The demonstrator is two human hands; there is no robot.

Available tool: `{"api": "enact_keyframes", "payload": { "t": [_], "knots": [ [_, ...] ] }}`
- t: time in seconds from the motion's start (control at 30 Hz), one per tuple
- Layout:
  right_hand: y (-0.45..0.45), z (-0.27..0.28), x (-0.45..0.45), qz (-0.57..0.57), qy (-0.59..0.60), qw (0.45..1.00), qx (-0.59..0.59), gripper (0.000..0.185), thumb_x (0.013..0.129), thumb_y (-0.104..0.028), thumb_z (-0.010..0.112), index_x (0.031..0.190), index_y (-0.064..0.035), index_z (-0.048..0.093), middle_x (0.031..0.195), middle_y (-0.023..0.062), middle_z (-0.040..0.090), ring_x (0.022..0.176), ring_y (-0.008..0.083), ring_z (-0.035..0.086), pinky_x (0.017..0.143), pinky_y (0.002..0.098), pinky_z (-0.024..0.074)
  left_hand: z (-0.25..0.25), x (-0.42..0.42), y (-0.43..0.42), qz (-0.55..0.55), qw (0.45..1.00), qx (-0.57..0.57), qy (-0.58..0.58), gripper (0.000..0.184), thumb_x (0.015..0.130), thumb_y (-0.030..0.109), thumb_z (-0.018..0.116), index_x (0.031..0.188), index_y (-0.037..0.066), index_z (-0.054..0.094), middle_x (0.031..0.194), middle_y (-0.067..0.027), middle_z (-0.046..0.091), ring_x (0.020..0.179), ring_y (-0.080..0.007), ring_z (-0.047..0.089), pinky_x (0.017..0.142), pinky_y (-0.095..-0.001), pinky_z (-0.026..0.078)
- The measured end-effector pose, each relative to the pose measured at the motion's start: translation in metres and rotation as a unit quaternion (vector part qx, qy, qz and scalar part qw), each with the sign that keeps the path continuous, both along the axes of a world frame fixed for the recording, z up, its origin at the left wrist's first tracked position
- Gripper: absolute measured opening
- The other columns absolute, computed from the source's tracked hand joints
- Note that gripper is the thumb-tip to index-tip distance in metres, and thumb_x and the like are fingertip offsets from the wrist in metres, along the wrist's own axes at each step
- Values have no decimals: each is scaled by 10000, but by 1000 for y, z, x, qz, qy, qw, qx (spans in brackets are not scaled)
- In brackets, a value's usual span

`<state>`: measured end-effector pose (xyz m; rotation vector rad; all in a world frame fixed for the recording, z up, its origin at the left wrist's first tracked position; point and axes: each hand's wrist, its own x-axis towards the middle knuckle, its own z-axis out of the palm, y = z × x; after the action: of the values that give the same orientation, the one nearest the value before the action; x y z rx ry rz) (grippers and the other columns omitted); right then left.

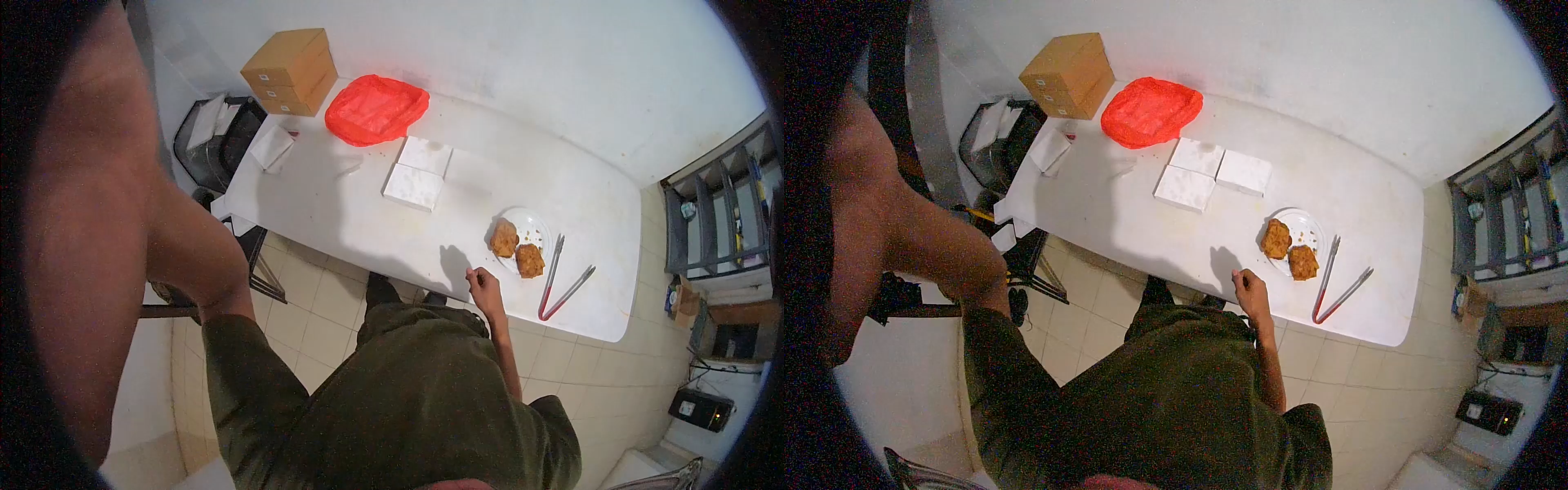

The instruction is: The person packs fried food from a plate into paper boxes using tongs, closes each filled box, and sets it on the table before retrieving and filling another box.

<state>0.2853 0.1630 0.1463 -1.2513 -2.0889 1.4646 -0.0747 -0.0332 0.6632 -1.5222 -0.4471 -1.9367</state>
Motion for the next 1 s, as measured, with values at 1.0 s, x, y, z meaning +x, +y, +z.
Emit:
{"api": "enact_keyframes", "payload": {
  "t": [1.0],
  "knots": [
    [-21,3,11,37,-74,996,33,430,974,-398,574,845,5,649,638,170,597,593,292,578,595,407,451,-89,195,6,-515,747,-225,355,184,841,215,642,961,97,718,945,-64,691,869,-233,661,736,-396,539]
  ]
}}
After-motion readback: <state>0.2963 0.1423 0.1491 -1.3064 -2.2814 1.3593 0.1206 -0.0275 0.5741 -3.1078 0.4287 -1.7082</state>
